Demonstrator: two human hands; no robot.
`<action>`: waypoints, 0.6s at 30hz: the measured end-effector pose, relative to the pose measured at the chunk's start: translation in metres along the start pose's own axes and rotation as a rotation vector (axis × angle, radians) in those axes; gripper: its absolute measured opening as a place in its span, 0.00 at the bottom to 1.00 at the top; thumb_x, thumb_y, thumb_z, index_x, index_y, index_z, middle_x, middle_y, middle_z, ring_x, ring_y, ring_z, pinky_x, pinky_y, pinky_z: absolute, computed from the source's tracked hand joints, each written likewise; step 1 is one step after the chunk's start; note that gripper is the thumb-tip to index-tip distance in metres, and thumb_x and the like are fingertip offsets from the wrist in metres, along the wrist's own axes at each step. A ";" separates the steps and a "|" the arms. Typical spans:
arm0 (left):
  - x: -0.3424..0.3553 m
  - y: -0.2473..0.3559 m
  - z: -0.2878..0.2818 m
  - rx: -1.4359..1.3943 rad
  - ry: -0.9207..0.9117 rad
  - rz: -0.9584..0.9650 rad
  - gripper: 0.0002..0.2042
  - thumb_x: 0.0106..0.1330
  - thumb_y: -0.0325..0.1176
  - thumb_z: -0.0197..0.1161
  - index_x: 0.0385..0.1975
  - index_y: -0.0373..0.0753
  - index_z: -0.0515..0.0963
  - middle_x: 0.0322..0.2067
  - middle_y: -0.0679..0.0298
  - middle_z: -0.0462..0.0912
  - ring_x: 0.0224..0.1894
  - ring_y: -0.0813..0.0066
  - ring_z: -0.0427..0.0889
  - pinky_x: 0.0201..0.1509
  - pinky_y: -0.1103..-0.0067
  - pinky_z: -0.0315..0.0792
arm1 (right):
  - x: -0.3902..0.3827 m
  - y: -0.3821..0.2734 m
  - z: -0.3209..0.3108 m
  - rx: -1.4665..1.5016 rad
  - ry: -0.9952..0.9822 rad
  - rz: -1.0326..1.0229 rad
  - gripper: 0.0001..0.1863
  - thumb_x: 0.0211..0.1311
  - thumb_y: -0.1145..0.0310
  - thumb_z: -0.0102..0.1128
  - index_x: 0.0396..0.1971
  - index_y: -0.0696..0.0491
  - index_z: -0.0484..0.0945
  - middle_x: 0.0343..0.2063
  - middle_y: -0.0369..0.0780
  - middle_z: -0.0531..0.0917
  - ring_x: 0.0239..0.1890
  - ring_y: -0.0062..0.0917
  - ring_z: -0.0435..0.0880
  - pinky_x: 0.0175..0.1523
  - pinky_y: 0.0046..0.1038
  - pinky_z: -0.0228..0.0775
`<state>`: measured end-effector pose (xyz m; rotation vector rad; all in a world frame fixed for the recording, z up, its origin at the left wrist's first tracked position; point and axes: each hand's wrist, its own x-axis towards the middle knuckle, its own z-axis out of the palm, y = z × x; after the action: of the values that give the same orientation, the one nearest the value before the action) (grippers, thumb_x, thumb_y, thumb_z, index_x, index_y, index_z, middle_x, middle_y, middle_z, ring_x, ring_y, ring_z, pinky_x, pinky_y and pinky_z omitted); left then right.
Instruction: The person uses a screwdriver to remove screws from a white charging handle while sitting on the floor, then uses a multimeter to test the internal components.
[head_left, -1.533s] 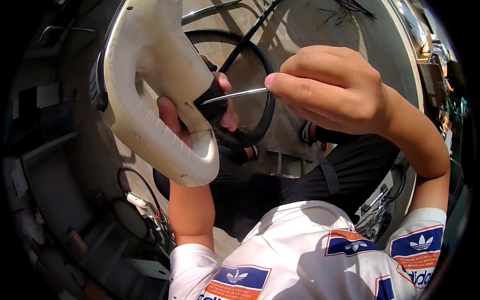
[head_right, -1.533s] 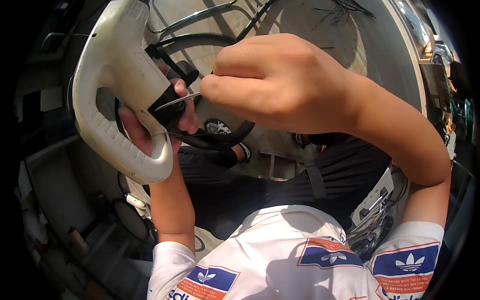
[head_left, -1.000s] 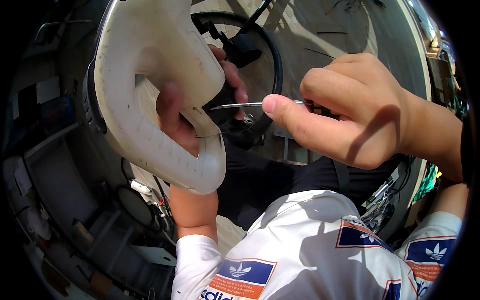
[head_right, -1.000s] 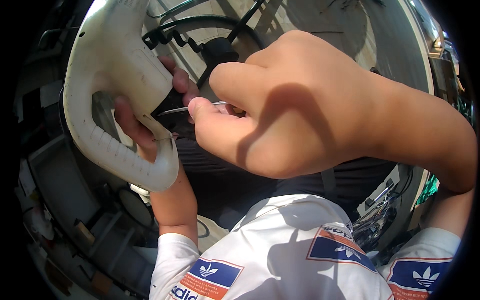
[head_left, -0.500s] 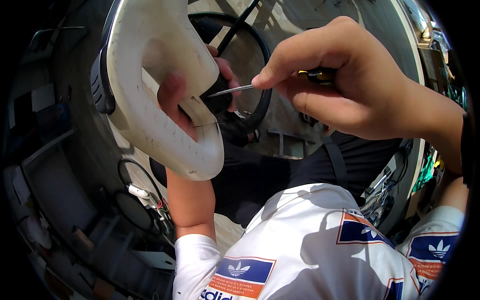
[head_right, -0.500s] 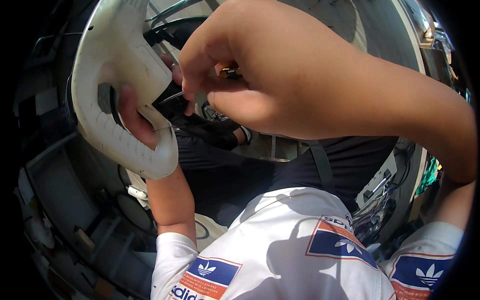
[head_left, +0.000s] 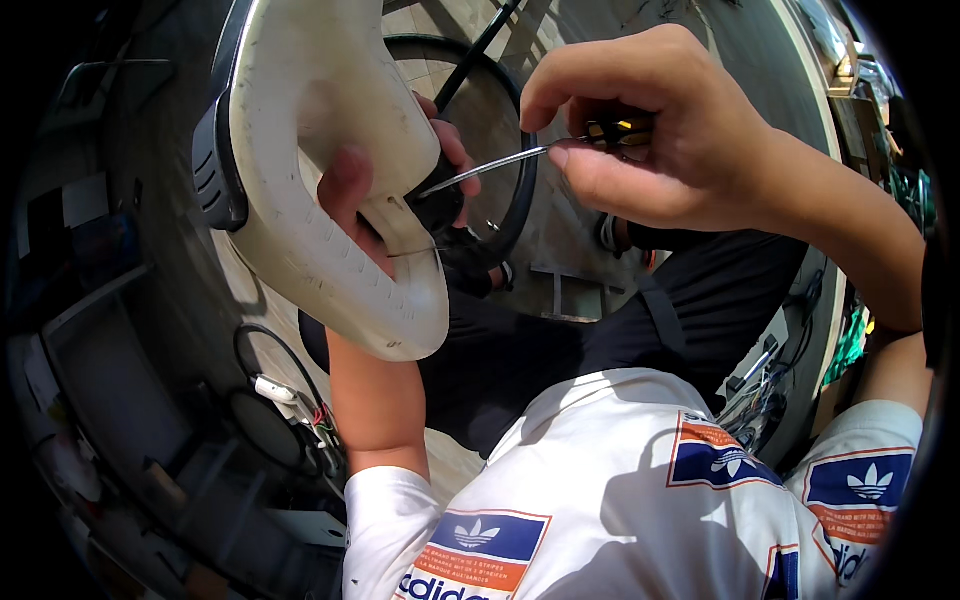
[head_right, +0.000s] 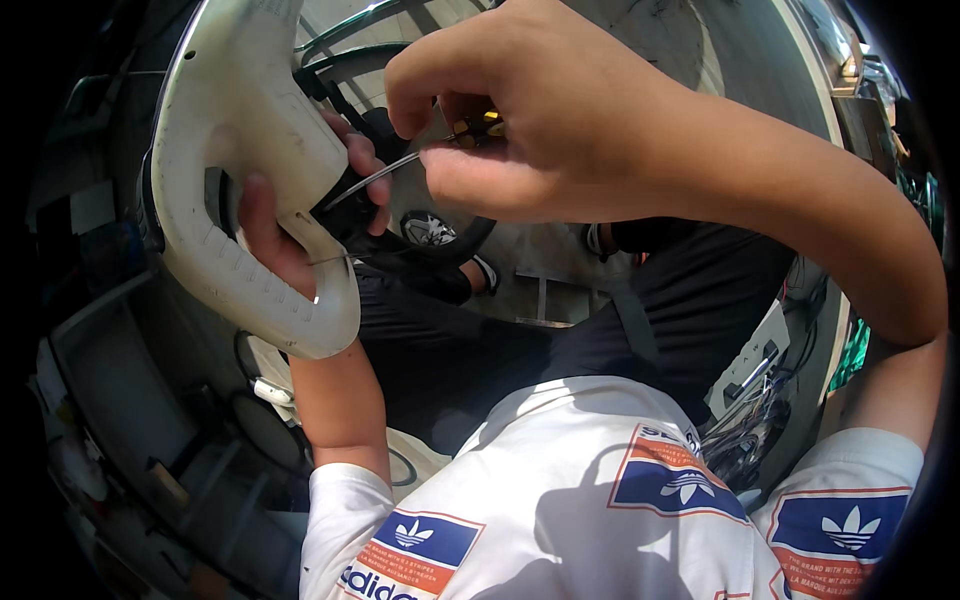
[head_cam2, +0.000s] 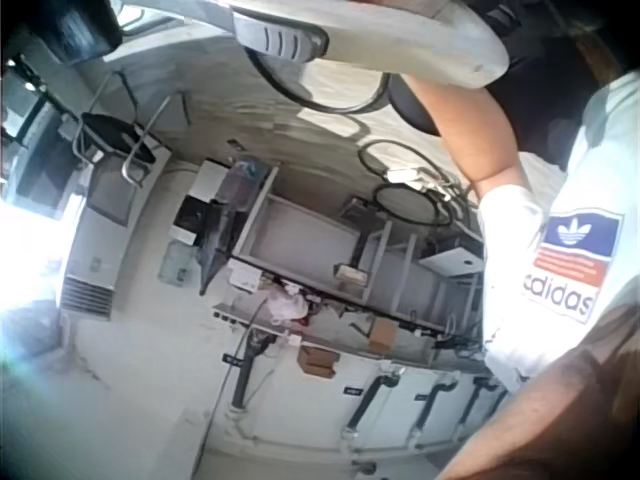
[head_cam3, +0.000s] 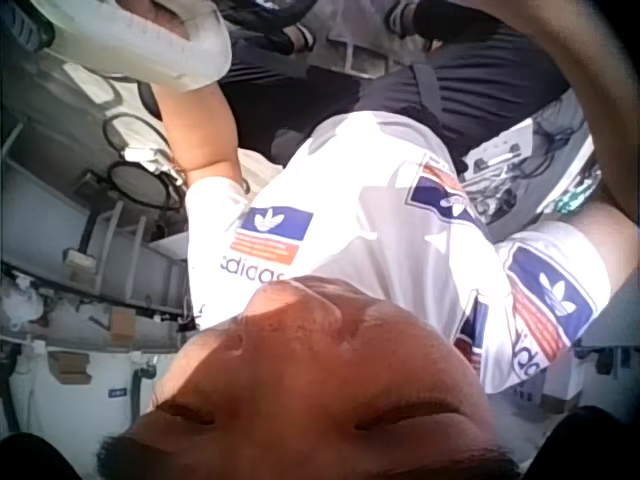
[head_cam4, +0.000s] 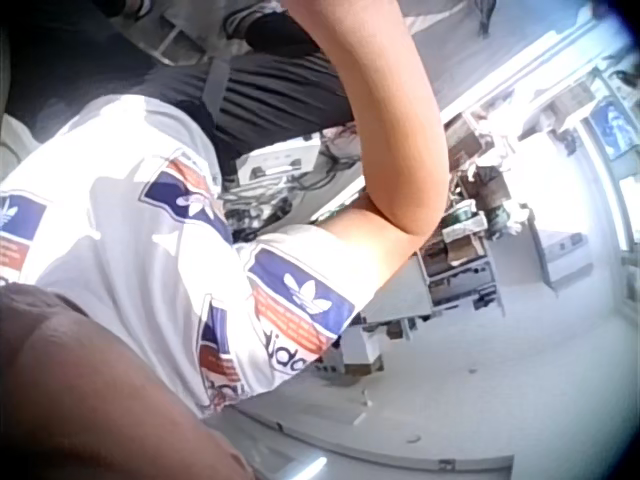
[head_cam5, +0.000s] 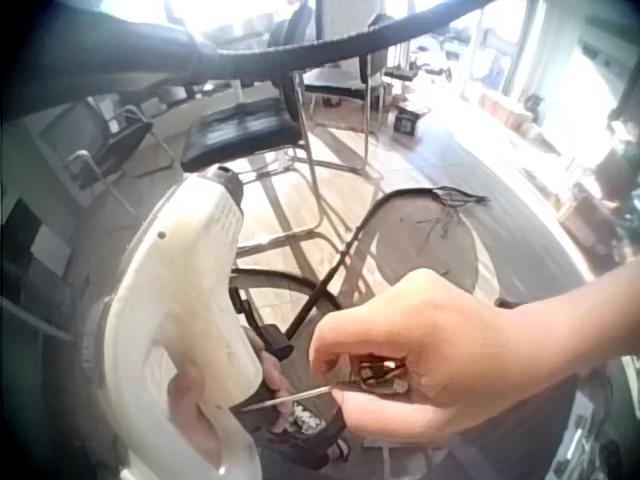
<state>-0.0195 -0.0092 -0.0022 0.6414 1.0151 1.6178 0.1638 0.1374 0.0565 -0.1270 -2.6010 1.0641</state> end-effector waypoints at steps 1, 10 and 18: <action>0.001 0.000 0.000 -0.010 -0.003 -0.003 0.34 0.67 0.61 0.55 0.52 0.29 0.69 0.35 0.53 0.79 0.32 0.67 0.81 0.25 0.79 0.73 | 0.003 0.001 -0.001 -0.227 0.048 -0.211 0.06 0.57 0.74 0.64 0.34 0.59 0.81 0.23 0.37 0.78 0.19 0.20 0.77 0.22 0.21 0.66; 0.008 0.003 -0.010 -0.034 -0.029 -0.011 0.33 0.68 0.58 0.55 0.52 0.29 0.70 0.36 0.52 0.79 0.33 0.65 0.81 0.27 0.77 0.75 | 0.010 0.005 -0.004 -0.740 0.063 -0.629 0.11 0.48 0.73 0.70 0.31 0.59 0.80 0.19 0.34 0.70 0.15 0.20 0.68 0.21 0.24 0.55; 0.006 0.002 -0.010 0.013 0.055 -0.048 0.31 0.68 0.56 0.56 0.52 0.28 0.71 0.35 0.50 0.79 0.33 0.64 0.82 0.26 0.76 0.74 | 0.010 -0.006 -0.001 -0.469 -0.042 -0.295 0.10 0.56 0.73 0.71 0.23 0.55 0.75 0.16 0.35 0.67 0.12 0.26 0.67 0.19 0.28 0.57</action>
<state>-0.0306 -0.0066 -0.0060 0.5799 1.0741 1.5954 0.1549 0.1358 0.0647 0.1693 -2.7476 0.3526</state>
